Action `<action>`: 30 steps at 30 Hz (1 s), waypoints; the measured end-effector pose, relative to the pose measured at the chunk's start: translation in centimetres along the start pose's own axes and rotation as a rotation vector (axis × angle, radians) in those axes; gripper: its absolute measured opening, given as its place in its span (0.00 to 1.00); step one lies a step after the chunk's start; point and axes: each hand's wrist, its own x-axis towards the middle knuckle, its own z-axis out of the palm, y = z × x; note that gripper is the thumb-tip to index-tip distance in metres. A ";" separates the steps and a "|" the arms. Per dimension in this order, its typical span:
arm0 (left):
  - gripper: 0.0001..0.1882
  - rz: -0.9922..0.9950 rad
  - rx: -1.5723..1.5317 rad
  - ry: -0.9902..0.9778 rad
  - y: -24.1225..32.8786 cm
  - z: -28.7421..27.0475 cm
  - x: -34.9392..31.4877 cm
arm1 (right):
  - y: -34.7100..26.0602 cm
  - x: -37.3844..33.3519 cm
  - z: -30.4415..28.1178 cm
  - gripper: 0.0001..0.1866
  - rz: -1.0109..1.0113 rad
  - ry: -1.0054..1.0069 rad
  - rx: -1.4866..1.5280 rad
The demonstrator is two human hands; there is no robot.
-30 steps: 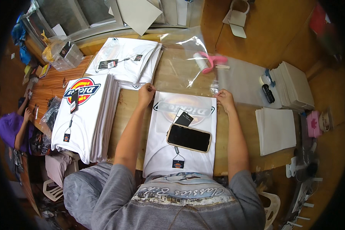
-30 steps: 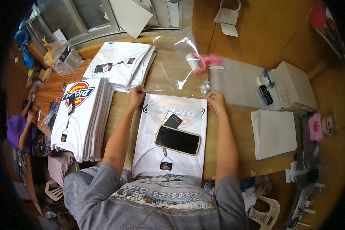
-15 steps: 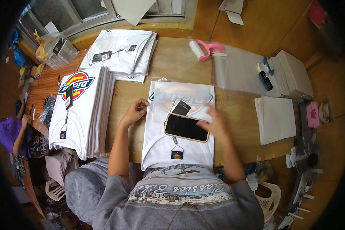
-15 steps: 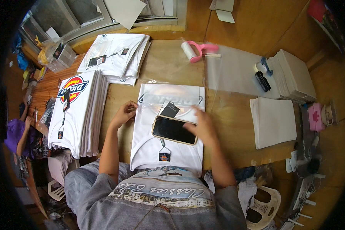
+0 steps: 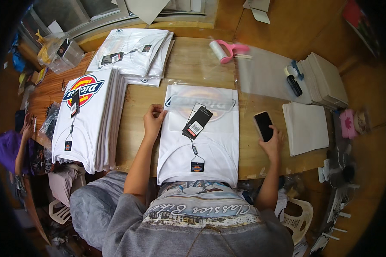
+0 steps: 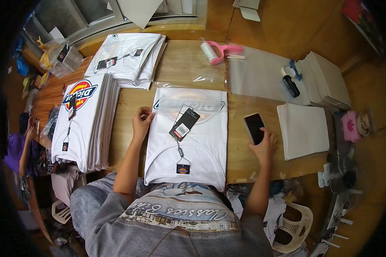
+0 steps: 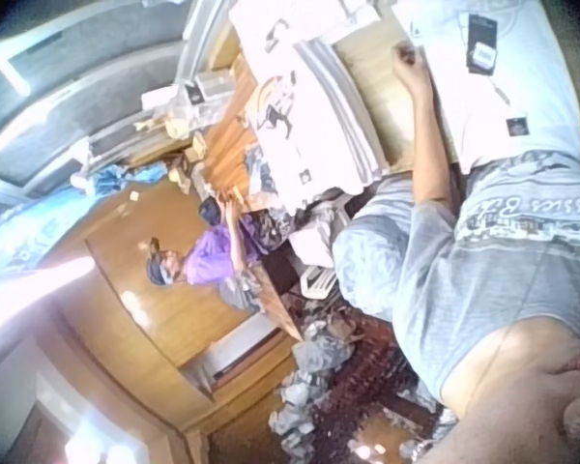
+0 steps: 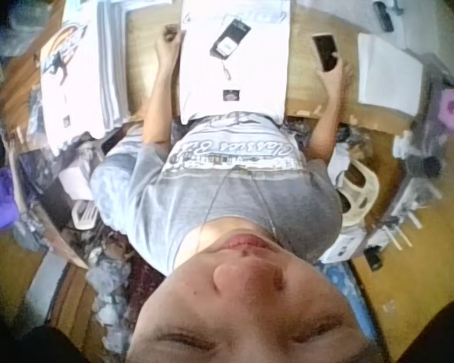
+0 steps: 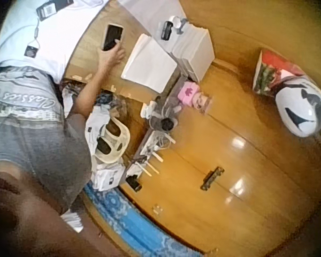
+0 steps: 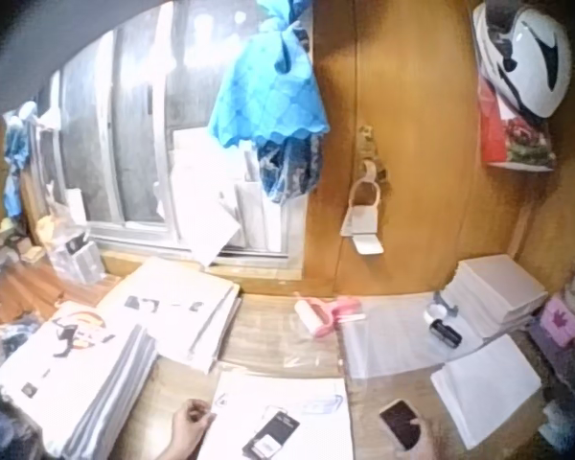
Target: The person folds white t-shirts and places them into clear plastic bags. They then seal the bags and stack the packaged shirts on the table.
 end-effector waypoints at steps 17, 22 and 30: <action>0.05 -0.085 -0.371 -0.269 -2.2 -1.0 1.0 | -5.9 6.9 7.6 0.05 -0.036 -0.403 0.943; 0.07 -0.480 -0.607 -0.421 0.1 -4.1 -6.3 | -1.8 0.0 4.5 0.06 -0.128 -0.820 1.026; 0.09 -0.605 -0.512 -0.617 1.4 -10.8 -19.8 | 0.7 -12.5 -1.1 0.06 -0.053 -1.265 0.953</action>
